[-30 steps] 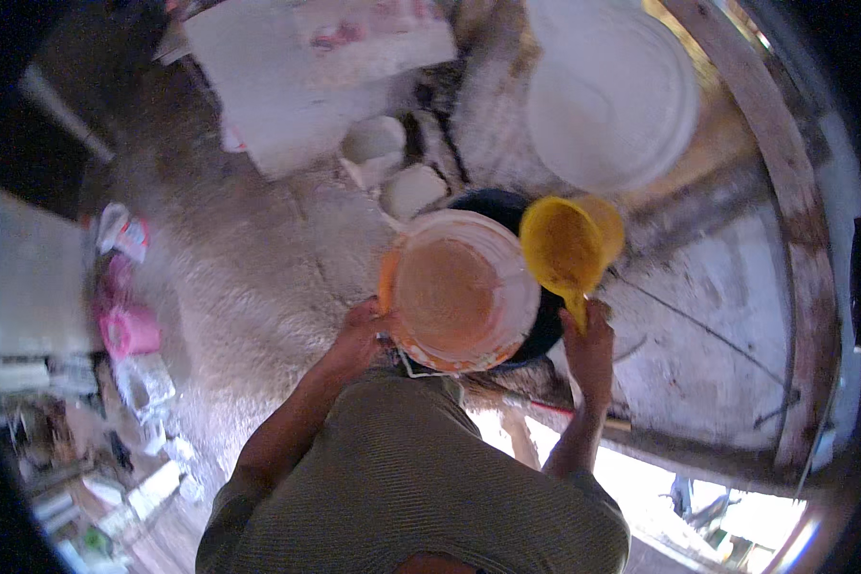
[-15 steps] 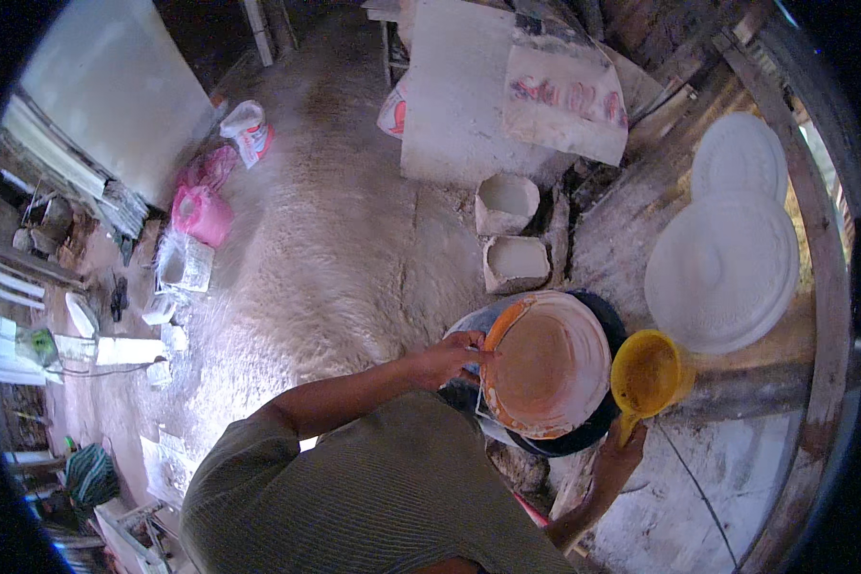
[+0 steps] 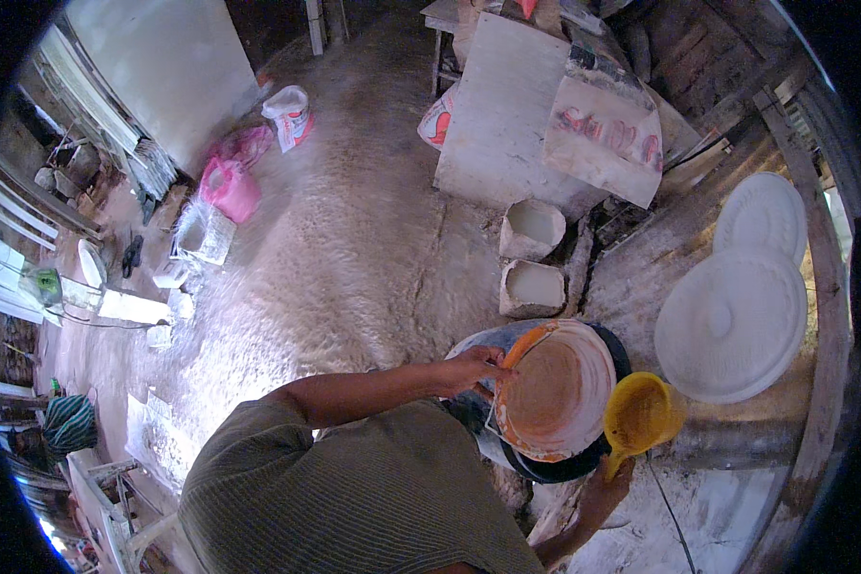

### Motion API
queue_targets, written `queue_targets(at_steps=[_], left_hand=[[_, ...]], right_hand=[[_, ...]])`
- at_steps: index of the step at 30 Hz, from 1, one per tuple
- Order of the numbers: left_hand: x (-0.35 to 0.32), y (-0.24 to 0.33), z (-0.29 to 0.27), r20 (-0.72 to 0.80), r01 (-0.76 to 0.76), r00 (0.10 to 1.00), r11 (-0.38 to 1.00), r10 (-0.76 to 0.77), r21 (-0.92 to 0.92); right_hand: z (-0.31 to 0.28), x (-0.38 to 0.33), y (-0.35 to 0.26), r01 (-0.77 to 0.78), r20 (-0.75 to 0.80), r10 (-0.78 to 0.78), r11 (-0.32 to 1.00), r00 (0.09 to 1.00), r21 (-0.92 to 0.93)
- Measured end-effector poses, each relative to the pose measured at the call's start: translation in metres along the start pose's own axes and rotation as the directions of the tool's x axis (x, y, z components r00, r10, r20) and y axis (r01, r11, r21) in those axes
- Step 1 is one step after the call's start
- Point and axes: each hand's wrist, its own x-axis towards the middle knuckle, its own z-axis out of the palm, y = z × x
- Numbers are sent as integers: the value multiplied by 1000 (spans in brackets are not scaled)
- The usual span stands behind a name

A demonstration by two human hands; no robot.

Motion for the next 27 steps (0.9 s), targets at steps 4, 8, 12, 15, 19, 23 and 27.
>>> queue_targets(at_steps=[4, 8, 12, 15, 19, 23, 27], left_hand=[[4, -6, -2, -25, 15, 1000, 1000, -15, 1], [0, 3, 3, -57, 39, 998, 997, -36, 59], [-1, 12, 4, -43, 51, 998, 990, -45, 129], [2, 13, 5, -82, 95, 993, 980, -82, 174], [7, 17, 7, -88, 127, 990, 980, -114, 151], [5, 24, 17, -50, 125, 991, 989, -121, 74], [7, 20, 22, -120, 93, 989, 994, -84, 66]], right_hand=[[-2, -3, -29, 0, 24, 2, 995, 1000, -101], [2, 2, -1, 26, -57, -24, 999, 998, 25], [1, 4, 2, 26, -86, -20, 997, 996, 73], [1, 4, 2, 15, -16, -16, 999, 1000, -42], [0, 8, -9, 8, 48, -6, 999, 999, -43], [13, 16, 36, -238, 50, 237, 897, 970, 372], [38, 27, 105, -378, 109, 371, 804, 922, 459]])
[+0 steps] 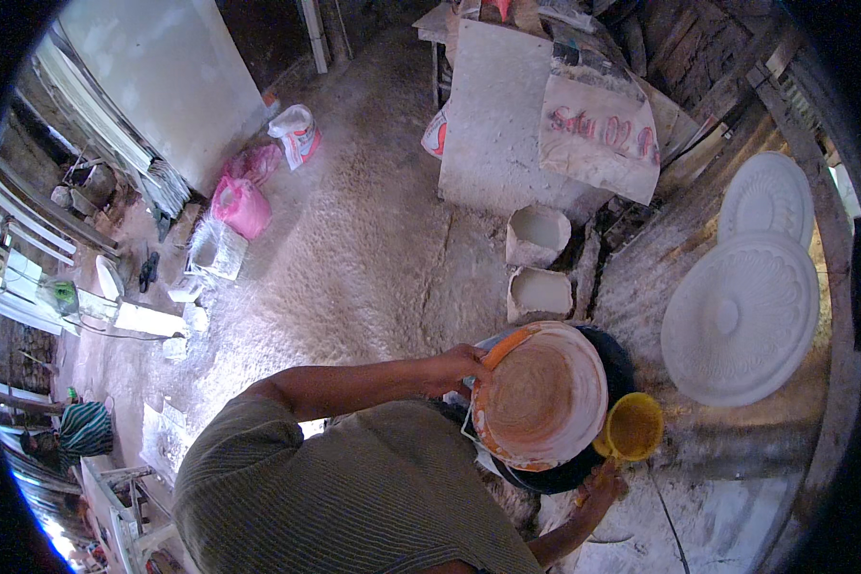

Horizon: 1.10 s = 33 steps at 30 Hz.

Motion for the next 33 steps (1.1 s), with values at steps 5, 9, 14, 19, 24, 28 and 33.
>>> queue_targets(at_steps=[5, 9, 14, 19, 24, 28, 33], left_hand=[[10, -16, -17, -12, 1, 1000, 996, -2, -92], [6, -17, -33, -64, -36, 998, 986, 26, -163], [-20, 11, -68, -165, -93, 985, 954, 47, -284], [-28, 33, -142, -244, -200, 962, 929, 125, -311], [-56, 78, -245, -326, -276, 931, 900, 163, -337], [-82, 111, -333, -387, -433, 880, 802, 276, -412], [-118, 174, -442, -543, -596, 760, 714, 356, -367]], right_hand=[[17, 44, 43, -162, 249, 251, 931, 935, -327], [57, 33, -10, 374, 130, -353, 832, 927, -409], [129, -14, -157, 447, 528, -443, 885, 725, 129], [256, -81, -254, 924, 863, -482, 244, -148, 295], [379, -103, -303, 919, 893, -333, 149, -301, 365], [480, -126, -352, 903, 816, -459, 64, -351, 425], [622, -151, -404, 861, 840, -388, 187, -378, 474]])
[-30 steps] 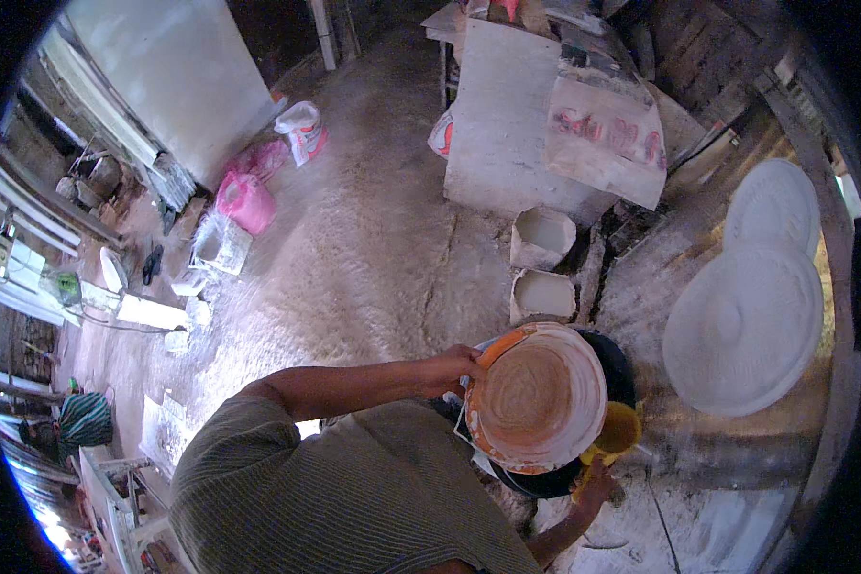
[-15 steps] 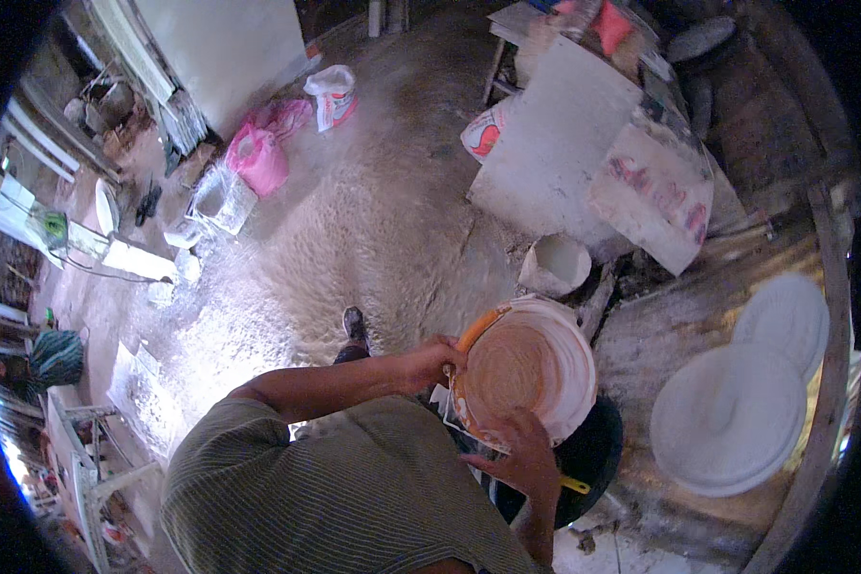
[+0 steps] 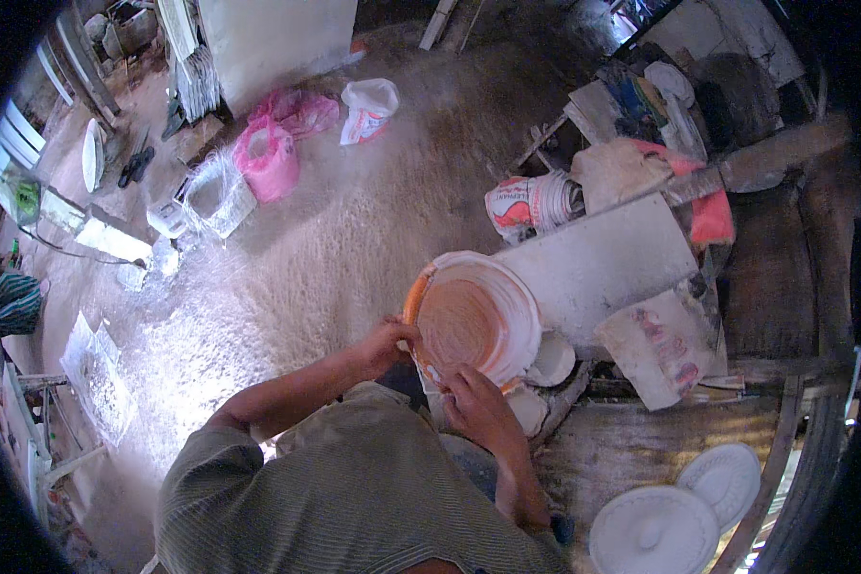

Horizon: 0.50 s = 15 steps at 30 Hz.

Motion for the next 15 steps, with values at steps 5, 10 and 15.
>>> queue_targets(at_steps=[5, 10, 15], left_hand=[[79, 86, -65, -56, -46, 997, 999, 45, -14], [169, 186, -100, -158, -39, 987, 999, 35, -24], [261, 248, -150, -290, -8, 957, 999, 17, 35]], right_hand=[[-12, 151, 39, 116, -55, -110, 986, 992, 119], [-53, 302, 122, 115, -216, -33, 919, 976, 377], [-65, 444, 196, 73, -263, 78, 852, 962, 518]])
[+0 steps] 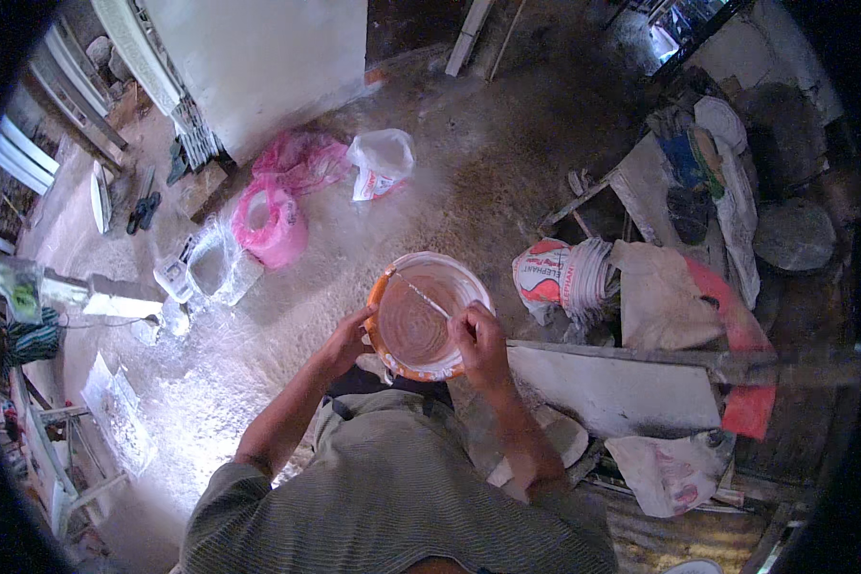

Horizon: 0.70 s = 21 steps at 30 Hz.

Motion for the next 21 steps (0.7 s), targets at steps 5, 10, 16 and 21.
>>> queue_targets(at_steps=[5, 10, 16, 21], left_hand=[[129, 27, -48, -15, -2, 1000, 981, -1, -193], [235, 64, -90, -232, -79, 973, 919, -14, -386], [358, 100, -154, -378, -72, 919, 897, -111, -437], [497, 108, -223, -497, -114, 868, 980, 18, -163]], right_hand=[[0, 117, 55, -261, 47, 259, 965, 965, 43], [30, 224, 167, -557, 38, 558, 817, 829, 147], [82, 309, 364, -687, -49, 700, 682, 713, -253], [140, 368, 494, -693, -44, 739, 608, 673, -387]])
